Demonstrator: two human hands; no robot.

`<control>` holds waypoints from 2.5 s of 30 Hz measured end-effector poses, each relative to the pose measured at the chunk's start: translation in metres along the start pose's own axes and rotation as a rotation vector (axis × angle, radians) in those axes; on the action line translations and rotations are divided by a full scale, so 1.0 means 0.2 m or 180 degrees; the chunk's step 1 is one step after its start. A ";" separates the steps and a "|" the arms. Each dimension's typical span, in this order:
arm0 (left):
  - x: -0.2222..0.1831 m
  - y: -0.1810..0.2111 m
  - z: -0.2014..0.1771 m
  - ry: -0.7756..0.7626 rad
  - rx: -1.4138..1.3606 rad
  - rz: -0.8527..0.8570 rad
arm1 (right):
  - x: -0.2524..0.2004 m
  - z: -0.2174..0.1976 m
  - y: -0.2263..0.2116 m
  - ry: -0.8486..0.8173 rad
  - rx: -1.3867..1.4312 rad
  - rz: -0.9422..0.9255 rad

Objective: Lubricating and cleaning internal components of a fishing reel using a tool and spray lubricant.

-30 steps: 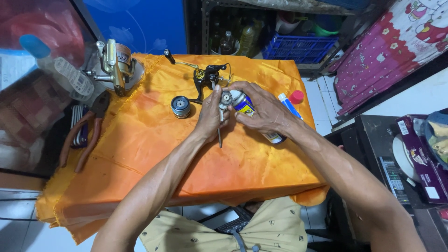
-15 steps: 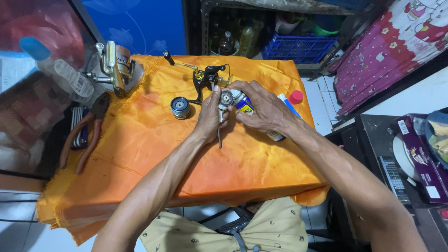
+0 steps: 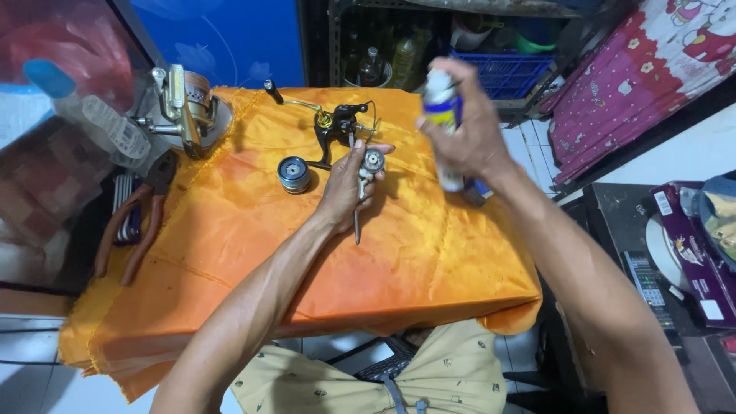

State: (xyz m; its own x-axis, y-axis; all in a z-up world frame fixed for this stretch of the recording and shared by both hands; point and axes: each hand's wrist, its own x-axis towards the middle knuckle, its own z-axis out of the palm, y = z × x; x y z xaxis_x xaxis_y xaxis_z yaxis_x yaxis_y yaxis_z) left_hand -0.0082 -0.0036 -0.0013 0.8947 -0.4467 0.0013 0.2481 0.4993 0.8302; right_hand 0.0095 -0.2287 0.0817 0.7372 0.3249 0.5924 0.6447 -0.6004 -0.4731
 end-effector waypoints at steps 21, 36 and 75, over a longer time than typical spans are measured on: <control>-0.04 0.05 0.06 0.0220 0.3224 -0.0138 | -0.18 -0.03 0.61 0.0775 0.0090 0.0365; -0.03 0.09 0.12 0.0714 0.1741 -0.0206 | -0.29 0.17 -0.09 0.0639 0.0150 -0.0233; 0.01 0.07 -0.10 -0.1252 0.3743 0.0953 | -0.55 0.34 0.15 0.0202 0.2081 0.1435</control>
State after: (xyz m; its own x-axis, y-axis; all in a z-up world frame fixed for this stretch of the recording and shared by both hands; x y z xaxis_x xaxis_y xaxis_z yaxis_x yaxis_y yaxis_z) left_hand 0.0046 0.0178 -0.0007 0.6386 -0.7204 0.2704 -0.6008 -0.2473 0.7601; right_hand -0.0389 -0.2328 -0.0407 0.9551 0.0987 0.2794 0.2893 -0.1073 -0.9512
